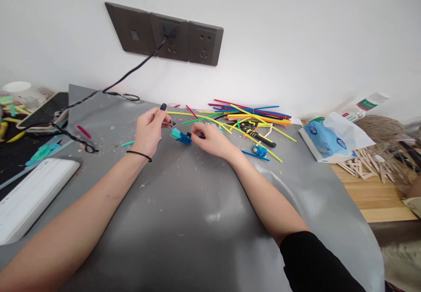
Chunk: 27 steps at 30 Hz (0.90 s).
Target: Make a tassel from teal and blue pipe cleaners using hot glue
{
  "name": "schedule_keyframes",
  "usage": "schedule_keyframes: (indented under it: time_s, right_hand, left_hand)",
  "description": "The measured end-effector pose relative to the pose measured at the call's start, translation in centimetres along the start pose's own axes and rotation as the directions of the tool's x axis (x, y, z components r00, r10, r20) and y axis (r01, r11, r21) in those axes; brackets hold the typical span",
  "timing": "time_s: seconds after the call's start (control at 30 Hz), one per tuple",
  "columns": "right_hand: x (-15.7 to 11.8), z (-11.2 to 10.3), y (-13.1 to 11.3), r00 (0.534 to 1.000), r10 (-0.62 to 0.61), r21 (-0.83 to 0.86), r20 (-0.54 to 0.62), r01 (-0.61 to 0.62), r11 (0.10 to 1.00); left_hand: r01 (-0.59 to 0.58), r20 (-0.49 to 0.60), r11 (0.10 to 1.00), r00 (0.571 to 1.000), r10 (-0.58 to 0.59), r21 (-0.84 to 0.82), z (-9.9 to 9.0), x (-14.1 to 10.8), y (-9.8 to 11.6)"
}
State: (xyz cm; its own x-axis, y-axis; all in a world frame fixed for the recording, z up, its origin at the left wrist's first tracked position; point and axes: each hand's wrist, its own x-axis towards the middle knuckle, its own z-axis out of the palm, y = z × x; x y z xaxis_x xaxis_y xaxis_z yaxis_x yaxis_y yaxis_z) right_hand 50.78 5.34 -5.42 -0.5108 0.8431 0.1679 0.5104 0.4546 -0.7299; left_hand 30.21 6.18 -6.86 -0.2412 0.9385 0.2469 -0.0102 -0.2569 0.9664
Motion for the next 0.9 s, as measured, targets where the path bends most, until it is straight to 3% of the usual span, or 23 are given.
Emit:
schedule_keyframes:
  time_s: [0.23,0.4,0.67,0.9]
  right_hand:
    - [0.0,0.1,0.1,0.999,-0.033,0.014,0.000,0.033,0.999]
    - [0.0,0.4,0.5,0.997,-0.071,0.051,-0.009,0.071,0.996]
    - [0.4,1.3,1.3,0.946,-0.196,0.097,-0.260,0.227,0.969]
    - [0.5,1.1,1.7,0.922,-0.239,0.004,-0.306,0.252,0.968]
  left_hand:
    - [0.065,-0.016,0.987,0.998,-0.068,-0.148,0.1,0.1,0.3]
    - [0.081,0.071,0.975,0.995,-0.067,-0.209,0.3,-0.5,0.5]
    - [0.098,0.157,0.984,0.985,-0.075,-0.148,0.7,-1.3,1.0]
    - [0.108,0.197,0.987,0.977,-0.083,-0.118,0.6,-1.6,1.2]
